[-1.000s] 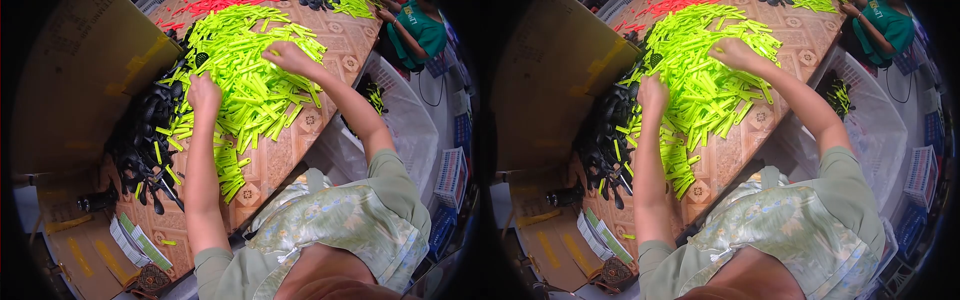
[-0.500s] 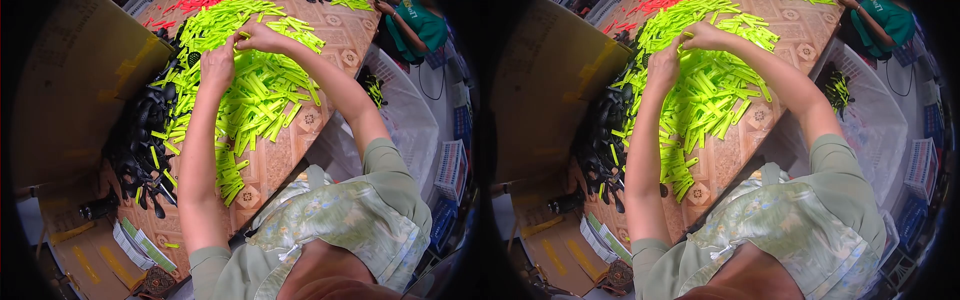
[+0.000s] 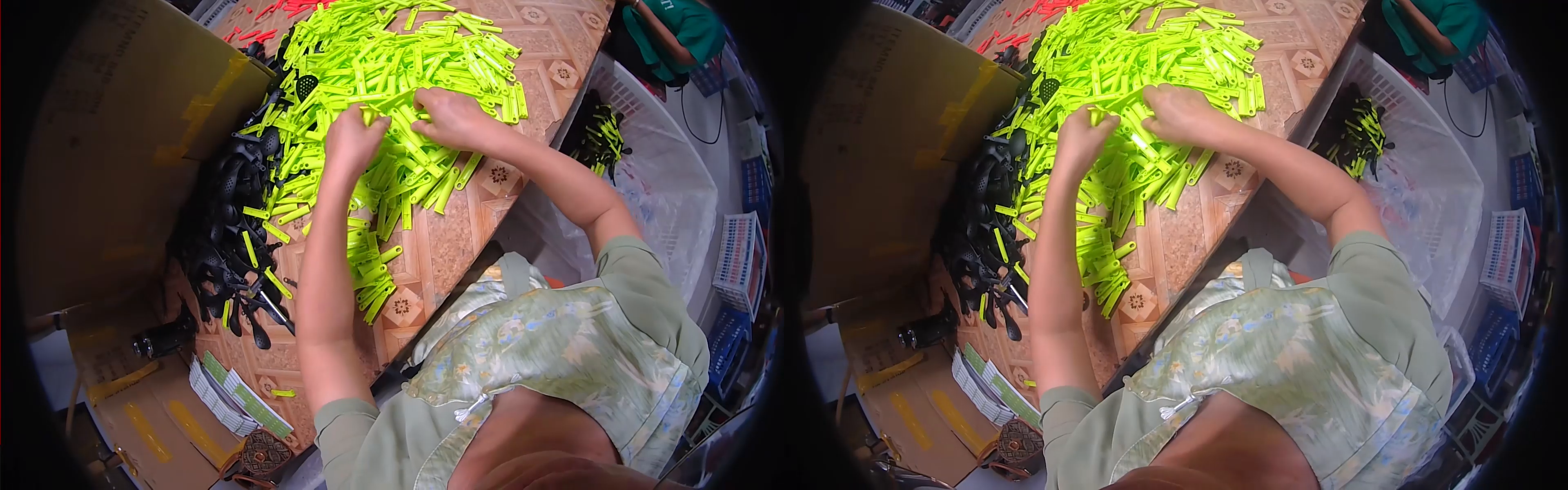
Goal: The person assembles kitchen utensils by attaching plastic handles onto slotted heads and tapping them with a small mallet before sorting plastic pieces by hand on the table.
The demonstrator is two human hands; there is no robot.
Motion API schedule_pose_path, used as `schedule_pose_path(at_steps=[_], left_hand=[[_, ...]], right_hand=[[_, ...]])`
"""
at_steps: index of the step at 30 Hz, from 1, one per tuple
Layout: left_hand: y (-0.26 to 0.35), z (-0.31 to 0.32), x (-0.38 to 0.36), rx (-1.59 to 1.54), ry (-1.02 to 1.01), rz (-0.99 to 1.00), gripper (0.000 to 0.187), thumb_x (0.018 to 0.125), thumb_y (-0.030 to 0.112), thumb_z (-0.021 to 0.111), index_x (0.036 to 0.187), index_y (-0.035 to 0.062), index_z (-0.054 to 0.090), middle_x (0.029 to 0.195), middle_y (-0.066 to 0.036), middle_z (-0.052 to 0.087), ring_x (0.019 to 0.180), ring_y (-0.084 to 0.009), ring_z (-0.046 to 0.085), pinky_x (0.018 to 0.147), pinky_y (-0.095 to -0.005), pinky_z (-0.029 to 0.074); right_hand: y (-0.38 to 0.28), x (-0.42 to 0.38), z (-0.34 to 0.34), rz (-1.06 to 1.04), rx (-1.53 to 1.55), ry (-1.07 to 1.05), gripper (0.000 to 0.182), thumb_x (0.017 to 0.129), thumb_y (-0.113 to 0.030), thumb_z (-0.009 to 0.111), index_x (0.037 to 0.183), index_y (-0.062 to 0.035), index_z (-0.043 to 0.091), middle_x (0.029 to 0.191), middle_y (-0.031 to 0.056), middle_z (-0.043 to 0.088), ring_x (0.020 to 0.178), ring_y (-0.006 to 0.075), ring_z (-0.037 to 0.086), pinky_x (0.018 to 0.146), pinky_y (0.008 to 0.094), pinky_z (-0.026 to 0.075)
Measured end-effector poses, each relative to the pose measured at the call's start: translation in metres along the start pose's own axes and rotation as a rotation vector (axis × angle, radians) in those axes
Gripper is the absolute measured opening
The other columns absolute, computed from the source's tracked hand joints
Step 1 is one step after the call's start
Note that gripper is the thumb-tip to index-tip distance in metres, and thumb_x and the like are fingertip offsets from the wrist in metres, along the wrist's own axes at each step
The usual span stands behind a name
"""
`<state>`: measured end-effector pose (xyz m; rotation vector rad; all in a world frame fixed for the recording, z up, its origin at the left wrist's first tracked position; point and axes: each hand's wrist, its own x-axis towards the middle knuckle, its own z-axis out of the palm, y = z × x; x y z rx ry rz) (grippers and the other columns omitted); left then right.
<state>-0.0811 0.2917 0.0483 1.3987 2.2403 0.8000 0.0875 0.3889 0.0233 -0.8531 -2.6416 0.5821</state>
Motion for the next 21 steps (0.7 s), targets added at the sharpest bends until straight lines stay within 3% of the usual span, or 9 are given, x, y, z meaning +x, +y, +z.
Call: schedule_pose_path(at_steps=[2,3,6,10,13,16,17,19,21], left_hand=[[-0.006,0.01,-0.002,0.01,0.013,0.013,0.042,0.079,0.034,0.065,0.099,-0.0021,0.061,0.083,-0.025,0.064,0.082,-0.041,0.061,0.074,-0.0451,0.047],[-0.007,0.011,0.0,-0.088,0.09,0.03,0.04,0.078,0.031,0.068,0.096,-0.0038,0.061,0.067,-0.01,0.062,0.057,-0.0172,0.055,0.056,-0.0318,0.046],[-0.003,-0.001,-0.004,-0.392,0.125,-0.246,0.036,0.079,0.031,0.067,0.094,-0.0013,0.063,0.068,-0.007,0.06,0.052,-0.0131,0.05,0.052,-0.028,0.045],[0.0,-0.001,-0.01,-0.703,0.033,-0.23,0.034,0.081,0.031,0.066,0.093,-0.0007,0.062,0.079,-0.008,0.06,0.059,-0.0131,0.054,0.051,-0.0258,0.043],[0.007,0.006,-0.01,-0.687,0.059,-0.238,0.033,0.082,0.03,0.066,0.092,-0.0016,0.06,0.082,-0.009,0.061,0.063,-0.0143,0.057,0.052,-0.0264,0.043],[0.024,0.017,-0.016,-0.741,0.026,-0.214,0.03,0.083,0.029,0.067,0.088,0.0012,0.058,0.073,-0.005,0.058,0.057,-0.0117,0.052,0.049,-0.0256,0.039],[0.03,0.023,-0.017,-0.767,0.008,-0.203,0.029,0.083,0.029,0.067,0.087,0.002,0.057,0.071,-0.004,0.057,0.056,-0.0107,0.05,0.048,-0.0252,0.037],[0.039,0.033,-0.018,-0.881,-0.02,-0.181,0.02,0.085,0.023,0.066,0.087,0.0034,0.06,0.065,0.001,0.055,0.05,-0.0054,0.042,0.045,-0.0211,0.032],[0.044,0.038,-0.018,-0.979,0.016,-0.158,0.022,0.085,0.024,0.066,0.087,0.0038,0.058,0.066,0.001,0.054,0.052,-0.0063,0.043,0.047,-0.0215,0.031]], right_hand=[[0.002,0.003,-0.001,0.024,-0.012,-0.044,0.028,0.08,-0.022,0.06,0.099,-0.0031,0.054,0.094,0.0195,0.062,0.088,0.0362,0.06,0.077,0.0445,0.048],[0.004,0.003,0.0,0.046,-0.015,-0.039,0.027,0.079,-0.021,0.06,0.099,-0.0031,0.054,0.095,0.0199,0.061,0.088,0.0365,0.06,0.077,0.0446,0.048],[0.019,0.002,0.004,0.071,-0.022,0.038,0.026,0.077,-0.016,0.059,0.098,-0.0033,0.054,0.096,0.0204,0.06,0.087,0.037,0.06,0.076,0.0452,0.048],[0.009,-0.011,0.001,0.082,-0.109,0.115,0.025,0.076,-0.015,0.06,0.098,-0.0032,0.053,0.094,0.0206,0.058,0.086,0.0366,0.06,0.076,0.0455,0.048],[0.017,-0.008,0.002,-0.01,-0.154,0.126,0.027,0.076,-0.011,0.058,0.099,0.0003,0.051,0.09,0.0217,0.058,0.082,0.0384,0.062,0.071,0.0466,0.05],[0.018,-0.003,-0.001,-0.017,0.008,0.338,0.024,0.08,-0.019,0.061,0.095,-0.0027,0.052,0.093,0.0165,0.058,0.082,0.036,0.06,0.072,0.0448,0.048],[0.012,-0.003,-0.007,0.053,0.092,0.316,0.022,0.081,-0.017,0.061,0.096,-0.0024,0.055,0.094,0.0151,0.061,0.085,0.0328,0.061,0.073,0.0405,0.049],[-0.005,-0.009,-0.012,0.001,0.365,0.206,0.023,0.082,-0.018,0.061,0.098,-0.0024,0.058,0.097,0.0154,0.063,0.089,0.03,0.062,0.076,0.0369,0.049],[-0.004,-0.012,-0.013,-0.035,0.608,0.106,0.025,0.082,-0.021,0.062,0.1,-0.0028,0.06,0.099,0.0157,0.063,0.092,0.0274,0.062,0.079,0.0344,0.049]])
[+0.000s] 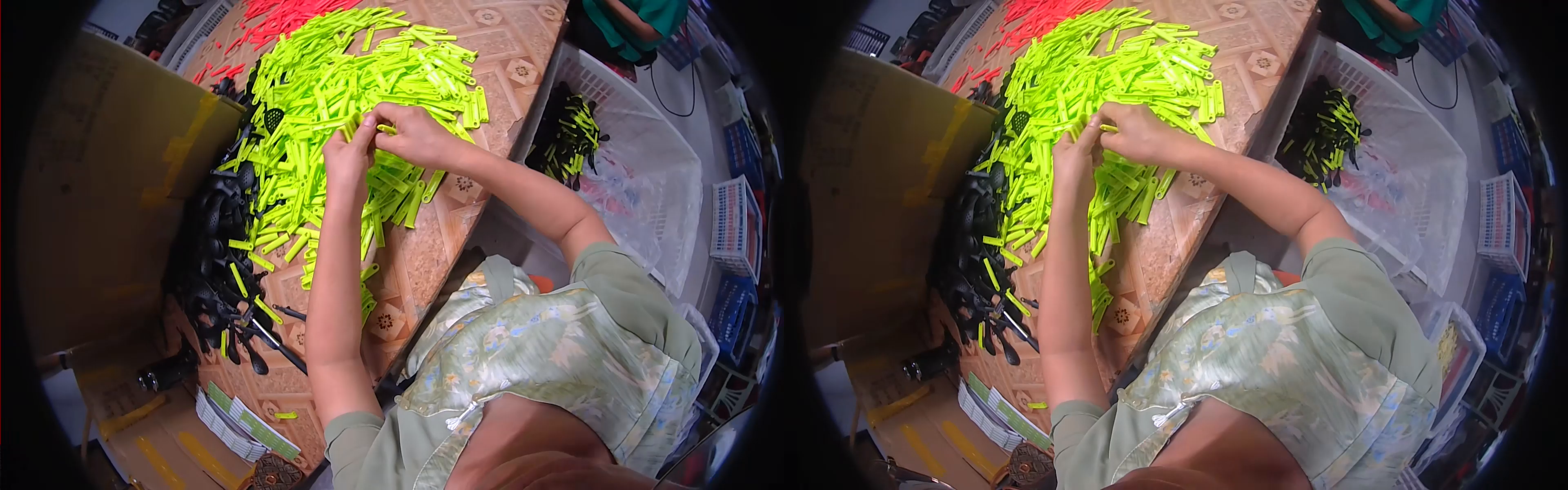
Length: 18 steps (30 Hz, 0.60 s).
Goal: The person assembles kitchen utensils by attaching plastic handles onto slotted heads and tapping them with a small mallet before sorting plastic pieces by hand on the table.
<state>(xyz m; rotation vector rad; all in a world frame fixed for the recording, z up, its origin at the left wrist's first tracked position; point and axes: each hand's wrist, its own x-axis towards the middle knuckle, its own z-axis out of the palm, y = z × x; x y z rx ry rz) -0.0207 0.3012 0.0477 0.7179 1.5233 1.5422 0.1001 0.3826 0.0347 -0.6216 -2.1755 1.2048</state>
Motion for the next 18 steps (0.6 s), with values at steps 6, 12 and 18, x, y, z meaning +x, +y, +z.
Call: schedule_pose_path(at_steps=[6,12,18], left_hand=[[-0.008,-0.008,0.012,-0.064,0.249,0.027,0.018,0.084,0.018,0.065,0.094,0.0037,0.061,0.062,0.0,0.053,0.053,-0.0086,0.044,0.049,-0.0245,0.033],[-0.009,0.005,0.021,0.203,0.116,0.063,0.012,0.083,0.017,0.065,0.088,0.0059,0.062,0.059,0.002,0.052,0.046,-0.0072,0.04,0.043,-0.0232,0.03],[-0.003,0.023,0.028,0.037,0.083,-0.116,0.025,0.084,0.018,0.066,0.102,0.0009,0.061,0.077,-0.006,0.059,0.046,-0.0079,0.044,0.041,-0.0221,0.037]], right_hand=[[0.045,0.006,-0.058,0.105,-0.302,0.231,0.033,0.084,-0.028,0.061,0.105,-0.0031,0.062,0.101,0.0176,0.062,0.096,0.0301,0.061,0.084,0.0398,0.047],[0.082,0.018,-0.084,0.319,-0.724,0.327,0.037,0.082,-0.028,0.059,0.108,-0.0022,0.06,0.103,0.0206,0.058,0.094,0.0365,0.059,0.085,0.0453,0.046],[0.068,0.027,-0.028,0.073,-0.394,0.289,0.035,0.082,-0.027,0.058,0.104,0.0003,0.06,0.101,0.0204,0.06,0.097,0.0347,0.058,0.085,0.0424,0.047]])
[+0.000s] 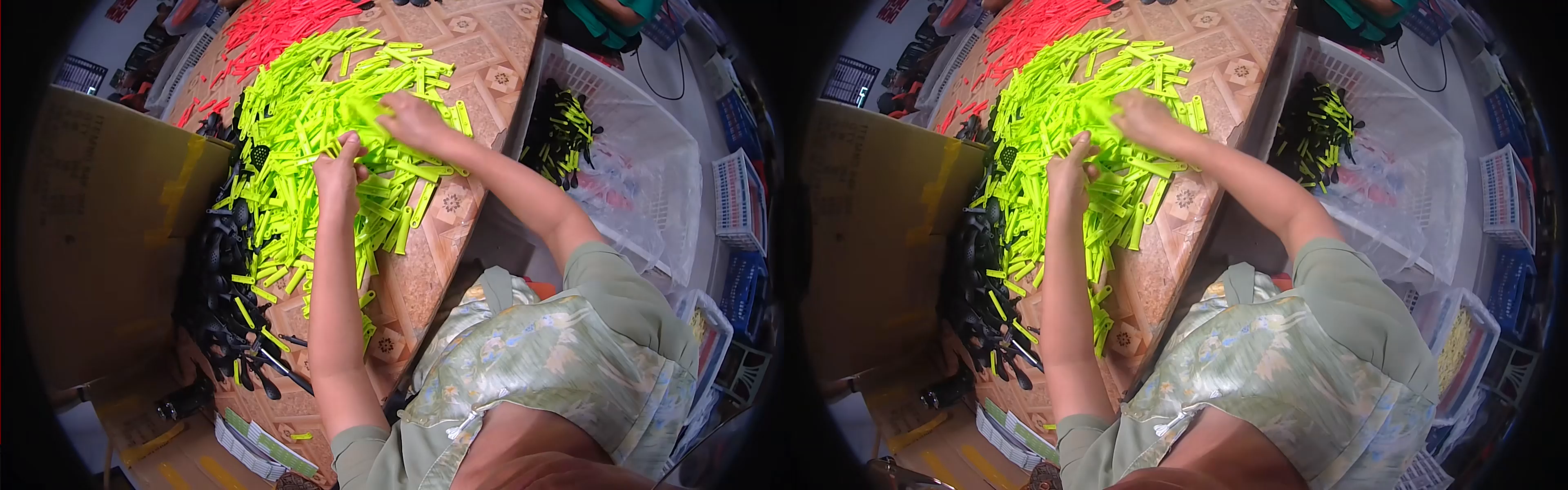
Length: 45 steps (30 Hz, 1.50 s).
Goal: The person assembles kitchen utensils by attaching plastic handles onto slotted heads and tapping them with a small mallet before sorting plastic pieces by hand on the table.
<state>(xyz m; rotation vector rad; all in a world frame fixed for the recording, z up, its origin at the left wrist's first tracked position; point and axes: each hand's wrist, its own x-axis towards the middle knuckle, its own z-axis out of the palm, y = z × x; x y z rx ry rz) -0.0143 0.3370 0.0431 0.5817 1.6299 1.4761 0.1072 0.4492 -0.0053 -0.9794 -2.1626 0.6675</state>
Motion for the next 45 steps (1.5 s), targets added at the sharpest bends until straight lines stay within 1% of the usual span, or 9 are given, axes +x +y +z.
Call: schedule_pose_path(at_steps=[6,9,11,16,20,26,35,42,45], left_hand=[[-0.016,-0.029,0.03,0.107,0.178,0.264,0.027,0.083,0.015,0.065,0.105,-0.0002,0.061,0.079,-0.006,0.061,0.05,-0.0064,0.043,0.045,-0.0225,0.035],[-0.011,-0.036,0.029,0.319,0.287,0.422,0.018,0.084,0.011,0.061,0.096,-0.0024,0.065,0.076,-0.007,0.061,0.059,-0.0131,0.05,0.058,-0.0266,0.042],[-0.002,-0.039,0.021,0.554,0.346,0.53,0.019,0.084,0.011,0.061,0.098,-0.0011,0.065,0.075,-0.009,0.061,0.06,-0.0118,0.05,0.058,-0.0267,0.041],[-0.002,-0.029,0.033,0.682,0.291,0.517,0.022,0.081,0.016,0.063,0.096,-0.0003,0.066,0.087,-0.023,0.063,0.08,-0.0388,0.061,0.072,-0.0448,0.047],[0.008,-0.022,0.024,0.944,0.223,0.559,0.018,0.08,0.014,0.062,0.094,0.0022,0.066,0.088,-0.023,0.063,0.082,-0.0398,0.061,0.074,-0.0453,0.048],[0.01,-0.034,0.027,0.996,0.201,0.555,0.021,0.079,0.013,0.063,0.097,0.004,0.066,0.09,-0.021,0.063,0.079,-0.0387,0.061,0.073,-0.0449,0.048],[0.007,-0.017,0.0,1.082,0.257,0.866,0.025,0.078,0.008,0.062,0.102,0.0015,0.063,0.095,-0.018,0.059,0.079,-0.0372,0.061,0.072,-0.0422,0.05],[0.006,0.004,-0.002,0.725,-0.038,0.323,0.034,0.083,0.031,0.063,0.093,-0.0015,0.066,0.074,-0.023,0.064,0.074,-0.0385,0.062,0.069,-0.0448,0.047],[0.009,0.014,-0.009,0.783,-0.064,0.325,0.034,0.085,0.034,0.062,0.094,0.0007,0.067,0.068,-0.021,0.063,0.071,-0.0388,0.062,0.065,-0.0443,0.047]], right_hand=[[-0.042,0.003,-0.022,-0.22,0.143,-0.452,0.038,0.084,-0.033,0.06,0.104,-0.0014,0.063,0.107,0.0192,0.059,0.099,0.0328,0.058,0.086,0.0394,0.046],[0.026,0.039,-0.028,0.063,0.135,-0.099,0.033,0.085,-0.032,0.059,0.106,-0.006,0.065,0.102,0.0172,0.063,0.095,0.0327,0.06,0.085,0.0409,0.047],[0.071,0.063,-0.051,0.149,-0.296,0.054,0.03,0.083,-0.025,0.056,0.103,-0.0048,0.065,0.102,0.0198,0.063,0.095,0.0339,0.061,0.082,0.0421,0.048],[0.111,0.082,-0.056,0.231,-0.424,-0.165,0.037,0.077,-0.029,0.058,0.105,-0.0047,0.064,0.095,0.0211,0.065,0.09,0.0326,0.063,0.078,0.0421,0.049],[0.093,0.083,-0.042,0.272,-0.358,-0.317,0.037,0.079,-0.031,0.057,0.102,-0.0019,0.063,0.084,0.0169,0.066,0.075,0.0255,0.064,0.068,0.0367,0.049],[0.066,0.078,-0.064,0.171,-0.239,-0.459,0.043,0.071,-0.028,0.064,0.103,0.0017,0.062,0.085,0.0187,0.066,0.074,0.0271,0.064,0.066,0.0369,0.049],[0.062,0.079,-0.049,0.301,-0.399,-0.389,0.04,0.069,-0.023,0.064,0.1,0.0016,0.064,0.088,0.0178,0.066,0.076,0.0258,0.063,0.067,0.036,0.049],[0.044,0.065,-0.075,0.344,0.396,-0.451,0.036,0.085,-0.033,0.06,0.109,-0.0068,0.064,0.087,0.0046,0.065,0.068,0.0088,0.053,0.056,0.0286,0.041],[0.016,0.037,-0.095,0.288,0.508,-0.593,0.036,0.089,-0.034,0.055,0.113,-0.0083,0.062,0.092,0.0019,0.065,0.073,0.0069,0.052,0.059,0.0278,0.04]])
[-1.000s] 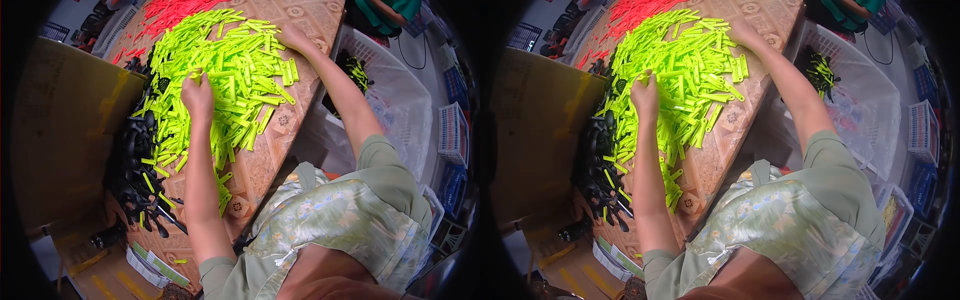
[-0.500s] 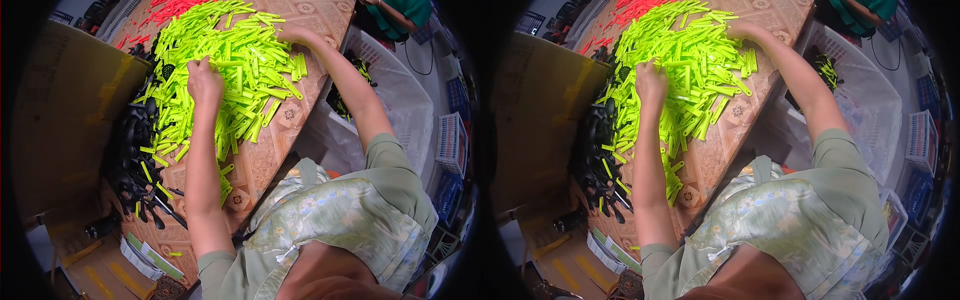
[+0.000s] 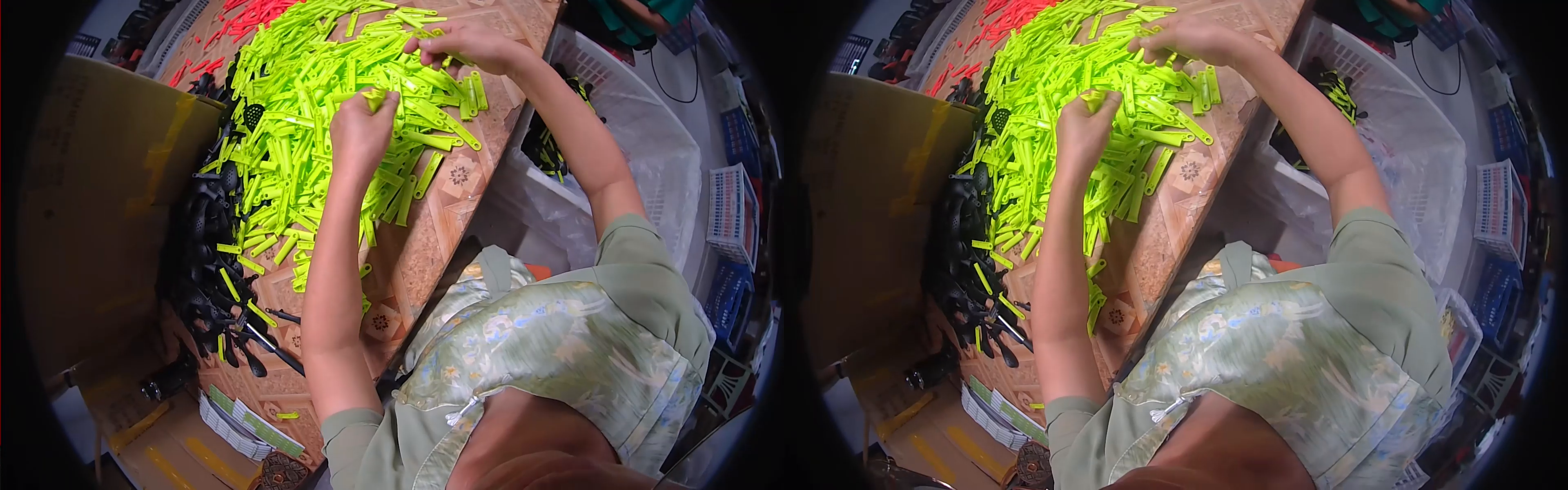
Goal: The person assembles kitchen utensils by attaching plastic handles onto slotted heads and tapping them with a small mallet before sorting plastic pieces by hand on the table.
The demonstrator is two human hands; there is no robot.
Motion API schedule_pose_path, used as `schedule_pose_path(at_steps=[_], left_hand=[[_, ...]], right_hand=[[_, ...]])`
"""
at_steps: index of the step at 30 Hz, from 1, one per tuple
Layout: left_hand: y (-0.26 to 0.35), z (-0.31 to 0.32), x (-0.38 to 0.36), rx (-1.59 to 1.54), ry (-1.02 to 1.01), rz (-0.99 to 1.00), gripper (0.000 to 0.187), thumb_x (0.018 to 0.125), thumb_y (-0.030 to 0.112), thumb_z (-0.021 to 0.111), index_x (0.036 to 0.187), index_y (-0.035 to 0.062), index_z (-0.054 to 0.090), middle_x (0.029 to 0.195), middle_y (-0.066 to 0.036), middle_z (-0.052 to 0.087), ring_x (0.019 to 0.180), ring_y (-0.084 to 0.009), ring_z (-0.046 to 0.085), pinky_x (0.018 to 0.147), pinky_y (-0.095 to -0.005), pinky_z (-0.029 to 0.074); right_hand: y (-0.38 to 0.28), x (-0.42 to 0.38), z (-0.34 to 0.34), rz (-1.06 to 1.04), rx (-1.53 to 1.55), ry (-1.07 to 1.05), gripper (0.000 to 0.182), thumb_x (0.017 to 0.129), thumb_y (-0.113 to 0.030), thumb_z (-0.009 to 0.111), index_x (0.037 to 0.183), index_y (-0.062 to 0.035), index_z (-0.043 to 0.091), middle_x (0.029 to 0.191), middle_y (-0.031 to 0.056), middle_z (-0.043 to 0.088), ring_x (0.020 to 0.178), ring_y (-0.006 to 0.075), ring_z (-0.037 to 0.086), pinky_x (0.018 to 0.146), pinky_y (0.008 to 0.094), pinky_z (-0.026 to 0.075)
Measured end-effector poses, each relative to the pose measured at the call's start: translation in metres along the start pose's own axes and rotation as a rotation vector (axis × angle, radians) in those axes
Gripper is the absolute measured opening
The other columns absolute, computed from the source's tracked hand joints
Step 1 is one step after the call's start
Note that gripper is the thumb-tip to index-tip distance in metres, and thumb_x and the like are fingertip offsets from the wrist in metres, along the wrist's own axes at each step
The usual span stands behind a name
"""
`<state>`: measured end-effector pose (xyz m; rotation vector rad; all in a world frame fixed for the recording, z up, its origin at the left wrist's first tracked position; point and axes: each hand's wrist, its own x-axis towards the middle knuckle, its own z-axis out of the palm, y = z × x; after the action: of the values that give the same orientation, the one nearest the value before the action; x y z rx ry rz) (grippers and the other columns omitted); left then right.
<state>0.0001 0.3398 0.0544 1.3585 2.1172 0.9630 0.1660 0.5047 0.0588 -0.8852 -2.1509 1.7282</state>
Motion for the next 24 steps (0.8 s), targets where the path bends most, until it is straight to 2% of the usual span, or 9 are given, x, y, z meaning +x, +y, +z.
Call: schedule_pose_path(at_steps=[2,3,7,12,18,19,20,22,24], left_hand=[[0.007,0.006,-0.01,0.124,-0.003,0.237,0.027,0.081,0.028,0.065,0.096,0.0055,0.068,0.077,-0.02,0.063,0.07,-0.0374,0.061,0.065,-0.0448,0.047],[-0.003,0.016,-0.011,0.157,0.012,0.394,0.026,0.08,0.025,0.066,0.097,0.0065,0.068,0.08,-0.019,0.062,0.07,-0.0369,0.061,0.065,-0.0448,0.048],[0.005,0.036,-0.027,0.345,-0.145,0.69,0.027,0.077,0.012,0.062,0.104,0.0125,0.067,0.096,-0.014,0.06,0.065,-0.0328,0.061,0.065,-0.0409,0.05],[-0.003,0.067,-0.03,0.686,-0.206,0.972,0.035,0.072,0.008,0.059,0.106,0.0149,0.063,0.105,-0.01,0.058,0.063,-0.0269,0.063,0.059,-0.0391,0.05],[-0.03,0.039,-0.006,0.721,-0.104,0.81,0.033,0.071,0.004,0.058,0.102,0.0132,0.065,0.117,-0.008,0.058,0.064,-0.0219,0.064,0.059,-0.0373,0.048],[-0.032,0.031,-0.005,0.648,-0.062,0.718,0.035,0.071,0.004,0.06,0.104,0.0141,0.065,0.118,-0.008,0.058,0.066,-0.0221,0.064,0.059,-0.0366,0.048],[-0.032,0.024,-0.004,0.573,-0.02,0.627,0.037,0.072,0.004,0.061,0.107,0.015,0.066,0.12,-0.008,0.058,0.068,-0.0224,0.065,0.06,-0.036,0.048],[-0.016,0.009,-0.003,-0.053,-0.026,0.286,0.032,0.077,0.008,0.062,0.109,0.0089,0.064,0.112,-0.008,0.062,0.065,-0.0171,0.061,0.056,-0.0299,0.045],[-0.002,-0.002,-0.002,-0.667,-0.032,-0.07,0.03,0.082,0.012,0.064,0.111,0.0027,0.063,0.104,-0.008,0.065,0.062,-0.0119,0.057,0.053,-0.0239,0.043]], right_hand=[[0.005,-0.017,-0.003,0.073,-0.224,0.077,0.037,0.089,-0.033,0.054,0.114,-0.0068,0.062,0.095,0.0026,0.065,0.079,0.0095,0.055,0.065,0.0303,0.044],[0.027,-0.019,-0.006,-0.188,-0.488,0.269,0.041,0.087,-0.034,0.055,0.112,-0.0015,0.06,0.092,0.0126,0.067,0.082,0.0226,0.063,0.072,0.0374,0.047],[0.058,-0.05,-0.014,0.059,-0.732,0.453,0.047,0.08,-0.038,0.06,0.101,0.0036,0.057,0.091,0.0295,0.061,0.091,0.0411,0.06,0.079,0.0438,0.047],[0.068,-0.056,0.011,0.055,-0.809,0.436,0.05,0.074,-0.036,0.064,0.1,0.0056,0.053,0.091,0.0297,0.061,0.091,0.0412,0.06,0.078,0.0436,0.047],[0.069,-0.038,0.007,0.051,-0.739,0.484,0.046,0.068,-0.025,0.063,0.101,0.0056,0.054,0.09,0.0269,0.061,0.088,0.038,0.061,0.075,0.0421,0.048],[0.064,-0.036,0.005,0.048,-0.66,0.529,0.04,0.072,-0.023,0.067,0.102,0.0013,0.056,0.081,0.0154,0.063,0.07,0.0241,0.063,0.06,0.0344,0.048],[0.058,-0.036,0.004,0.001,-0.412,0.51,0.038,0.073,-0.023,0.068,0.102,-0.0005,0.056,0.078,0.0112,0.062,0.066,0.0188,0.059,0.056,0.0305,0.045],[0.03,-0.04,0.013,-0.082,0.084,0.468,0.033,0.077,-0.023,0.069,0.102,-0.0041,0.058,0.073,0.0026,0.06,0.057,0.0082,0.053,0.048,0.0229,0.04],[-0.007,-0.047,0.049,-0.154,0.183,0.4,0.026,0.083,-0.026,0.066,0.1,-0.0071,0.061,0.071,-0.0022,0.056,0.055,0.0023,0.046,0.046,0.0171,0.033]])
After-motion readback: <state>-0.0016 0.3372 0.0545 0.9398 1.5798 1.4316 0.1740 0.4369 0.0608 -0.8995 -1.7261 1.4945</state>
